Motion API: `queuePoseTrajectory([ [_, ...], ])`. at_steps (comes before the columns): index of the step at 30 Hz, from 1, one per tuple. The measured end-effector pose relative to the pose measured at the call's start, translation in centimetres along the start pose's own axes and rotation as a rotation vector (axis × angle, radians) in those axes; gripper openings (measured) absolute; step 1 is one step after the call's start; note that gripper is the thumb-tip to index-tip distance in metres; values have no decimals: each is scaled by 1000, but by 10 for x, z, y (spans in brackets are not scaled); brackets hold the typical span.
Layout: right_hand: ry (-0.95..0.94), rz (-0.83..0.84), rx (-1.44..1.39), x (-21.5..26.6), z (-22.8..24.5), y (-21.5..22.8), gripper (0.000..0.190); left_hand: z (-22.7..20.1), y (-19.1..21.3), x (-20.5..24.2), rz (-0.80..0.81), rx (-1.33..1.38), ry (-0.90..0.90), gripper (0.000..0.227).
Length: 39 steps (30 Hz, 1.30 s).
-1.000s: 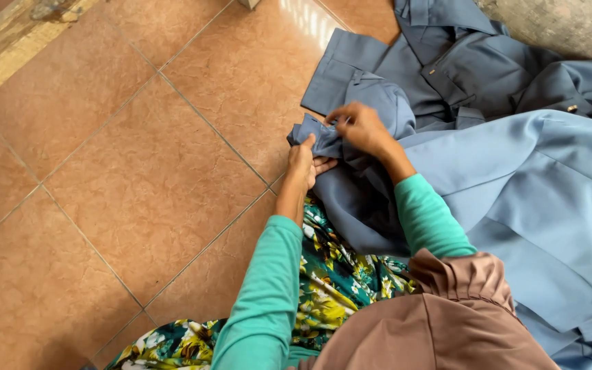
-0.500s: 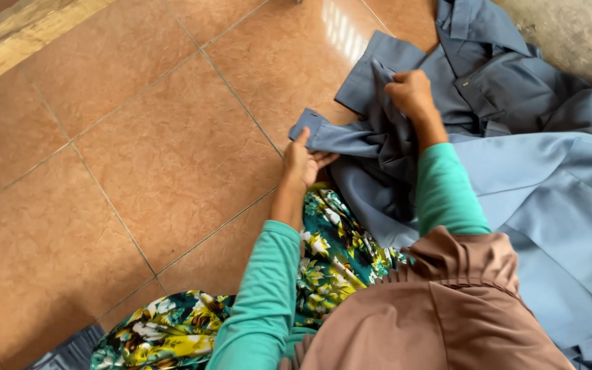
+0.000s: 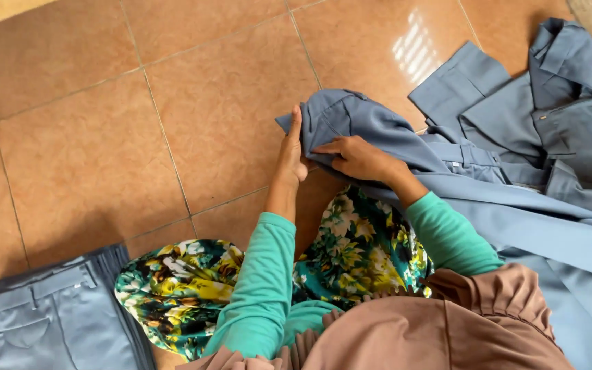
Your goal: A person sitting on the floor picks up pants from a pile, spreads them out, folds them into a rectangular shape, and stacks them neatly.
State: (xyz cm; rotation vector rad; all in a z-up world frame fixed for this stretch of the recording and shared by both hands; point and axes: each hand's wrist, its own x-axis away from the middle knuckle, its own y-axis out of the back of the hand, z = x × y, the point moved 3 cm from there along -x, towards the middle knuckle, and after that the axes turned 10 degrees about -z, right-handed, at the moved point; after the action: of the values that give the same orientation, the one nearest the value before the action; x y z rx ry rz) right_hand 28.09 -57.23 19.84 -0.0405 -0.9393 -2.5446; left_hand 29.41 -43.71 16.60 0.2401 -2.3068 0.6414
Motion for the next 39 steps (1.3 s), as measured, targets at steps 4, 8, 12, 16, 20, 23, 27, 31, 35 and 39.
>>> queuePoseTrajectory([
  [4, 58, -69, 91, 18, -24, 3, 56, 48, 30, -99, 31, -18, -11, 128],
  [8, 64, -113, 459, 60, -34, 11, 76, 55, 25, -109, -85, -194, -54, 117],
  [12, 188, -315, 697, 111, -67, 28, 59, 53, 18, -107, -144, -119, -16, 100],
  [16, 132, -379, 859, 153, -137, 45, 49, 16, -15, -51, -119, -80, -9, 96],
  [20, -132, -326, 606, 171, -128, 56, 33, 8, -45, -61, -98, -18, -22, 89],
  [23, -84, -365, 772, 171, -101, 39, 56, 2, -64, -75, -78, -65, -38, 86],
  [27, 25, -475, 1108, 167, -105, 13, 35, -3, -77, -142, -251, -57, 15, 41],
  [31, -257, -362, 1003, 153, -153, 30, 35, -29, -70, -160, -301, 4, -87, 34],
  [35, -525, -394, 896, 123, -199, 80, 35, -27, -49, -189, -321, 33, -23, 31],
  [39, -620, -561, 1006, 74, -243, 156, 31, -30, -56, -214, -188, 89, -20, 29],
])
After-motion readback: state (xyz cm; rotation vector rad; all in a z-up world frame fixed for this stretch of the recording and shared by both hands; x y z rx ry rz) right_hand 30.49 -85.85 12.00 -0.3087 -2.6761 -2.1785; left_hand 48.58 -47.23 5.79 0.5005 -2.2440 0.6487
